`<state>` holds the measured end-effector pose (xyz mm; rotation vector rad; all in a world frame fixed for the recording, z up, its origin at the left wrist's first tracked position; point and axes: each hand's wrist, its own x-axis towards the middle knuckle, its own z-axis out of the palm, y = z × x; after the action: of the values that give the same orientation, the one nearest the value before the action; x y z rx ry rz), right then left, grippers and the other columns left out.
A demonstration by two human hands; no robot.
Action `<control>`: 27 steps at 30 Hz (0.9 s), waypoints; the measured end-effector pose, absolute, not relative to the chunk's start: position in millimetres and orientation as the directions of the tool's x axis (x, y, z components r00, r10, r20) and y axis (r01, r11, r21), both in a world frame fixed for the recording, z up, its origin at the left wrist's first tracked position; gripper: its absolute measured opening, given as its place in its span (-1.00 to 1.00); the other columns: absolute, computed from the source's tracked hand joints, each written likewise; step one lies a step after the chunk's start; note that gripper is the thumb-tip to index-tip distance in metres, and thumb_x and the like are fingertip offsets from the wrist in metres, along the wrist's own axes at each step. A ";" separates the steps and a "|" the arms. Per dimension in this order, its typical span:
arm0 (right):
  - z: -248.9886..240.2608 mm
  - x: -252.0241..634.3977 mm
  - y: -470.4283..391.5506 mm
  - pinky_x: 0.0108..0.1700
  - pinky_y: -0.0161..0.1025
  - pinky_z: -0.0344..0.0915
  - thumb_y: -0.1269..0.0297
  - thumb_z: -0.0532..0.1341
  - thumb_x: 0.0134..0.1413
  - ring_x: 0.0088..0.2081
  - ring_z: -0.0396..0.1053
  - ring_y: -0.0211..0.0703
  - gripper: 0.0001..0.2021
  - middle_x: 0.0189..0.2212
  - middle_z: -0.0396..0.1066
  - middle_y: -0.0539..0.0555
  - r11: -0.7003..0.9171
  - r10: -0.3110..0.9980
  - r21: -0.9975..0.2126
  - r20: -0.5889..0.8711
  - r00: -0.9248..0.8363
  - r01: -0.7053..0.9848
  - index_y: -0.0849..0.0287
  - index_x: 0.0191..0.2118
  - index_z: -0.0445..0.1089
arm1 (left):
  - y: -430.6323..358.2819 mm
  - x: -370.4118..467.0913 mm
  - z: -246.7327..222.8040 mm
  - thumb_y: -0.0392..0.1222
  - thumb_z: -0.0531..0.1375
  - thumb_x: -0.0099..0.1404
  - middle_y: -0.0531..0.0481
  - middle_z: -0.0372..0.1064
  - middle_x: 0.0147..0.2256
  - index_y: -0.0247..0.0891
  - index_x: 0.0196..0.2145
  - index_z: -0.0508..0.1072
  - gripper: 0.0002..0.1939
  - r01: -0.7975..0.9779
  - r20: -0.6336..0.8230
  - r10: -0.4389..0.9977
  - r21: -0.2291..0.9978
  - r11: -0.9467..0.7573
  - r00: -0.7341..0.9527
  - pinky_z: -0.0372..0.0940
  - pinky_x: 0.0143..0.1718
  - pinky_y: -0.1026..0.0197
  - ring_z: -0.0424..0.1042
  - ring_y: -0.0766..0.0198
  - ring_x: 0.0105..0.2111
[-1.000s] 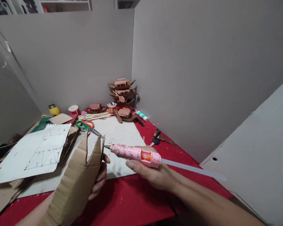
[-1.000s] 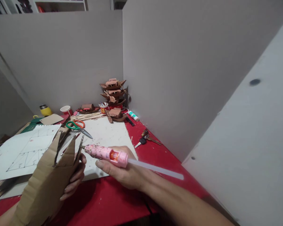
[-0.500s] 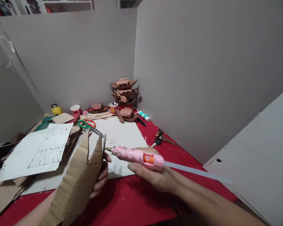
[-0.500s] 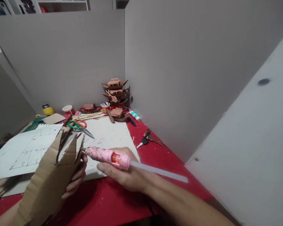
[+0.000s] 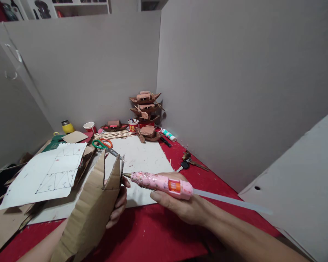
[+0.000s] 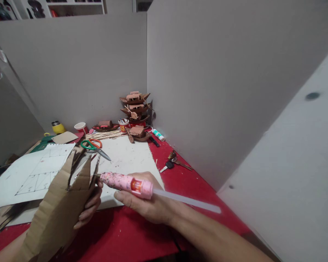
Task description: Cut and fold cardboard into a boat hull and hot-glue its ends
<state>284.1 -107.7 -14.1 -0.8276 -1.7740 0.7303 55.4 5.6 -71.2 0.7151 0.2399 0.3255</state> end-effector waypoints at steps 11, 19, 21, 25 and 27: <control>-14.6 286.5 -105.0 -0.01 -0.26 0.38 0.32 0.11 0.23 0.00 0.42 -0.11 -0.66 0.03 0.43 0.11 0.661 0.745 -0.710 0.583 -0.324 0.243 0.20 0.08 0.37 | -3.9 58.0 -58.4 0.03 0.20 0.18 -0.02 0.36 -0.51 -0.29 -0.36 0.40 -0.71 -0.100 -0.208 0.340 0.705 0.702 0.917 0.19 -0.72 0.32 0.28 0.32 -0.64; -13.7 286.2 -105.7 -0.17 -0.33 0.41 0.32 0.12 0.21 -0.20 0.48 -0.17 -0.68 -0.11 0.51 0.10 0.673 0.736 -0.698 0.594 -0.326 0.247 0.22 0.05 0.40 | 0.9 57.5 -63.5 0.03 0.12 0.27 0.01 0.33 -0.51 -0.30 -0.40 0.40 -0.69 -0.084 -0.136 0.262 0.725 0.684 0.956 0.21 -0.69 0.35 0.26 0.38 -0.64; -13.4 286.2 -105.9 -0.16 -0.32 0.41 0.32 0.12 0.21 -0.19 0.48 -0.16 -0.69 -0.11 0.51 0.10 0.666 0.740 -0.705 0.585 -0.332 0.244 0.21 0.03 0.41 | -0.3 57.0 -62.4 0.01 0.13 0.27 0.02 0.32 -0.53 -0.31 -0.41 0.41 -0.70 -0.059 -0.159 0.253 0.730 0.681 0.954 0.21 -0.68 0.36 0.26 0.38 -0.64; -12.5 287.0 -106.4 -0.07 -0.25 0.39 0.28 0.11 0.21 -0.09 0.46 -0.09 -0.67 -0.06 0.48 0.12 0.654 0.749 -0.712 0.563 -0.351 0.254 0.18 0.06 0.39 | -1.6 55.0 -61.9 -0.01 0.13 0.27 0.03 0.30 -0.54 -0.30 -0.42 0.42 -0.72 -0.059 -0.193 0.293 0.737 0.673 0.936 0.18 -0.69 0.38 0.25 0.39 -0.63; -12.2 287.3 -106.4 -0.12 -0.26 0.40 0.25 0.11 0.21 -0.14 0.47 -0.11 -0.65 -0.10 0.50 0.13 0.646 0.755 -0.715 0.548 -0.360 0.267 0.18 0.08 0.38 | -0.8 54.7 -62.3 -0.05 0.13 0.27 0.02 0.32 -0.51 -0.27 -0.40 0.42 -0.77 -0.072 -0.186 0.308 0.741 0.668 0.933 0.19 -0.68 0.37 0.26 0.38 -0.62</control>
<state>287.3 -106.4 -12.2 -0.8045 -1.9210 0.6497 54.7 -0.8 -62.3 0.8142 0.3094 0.2182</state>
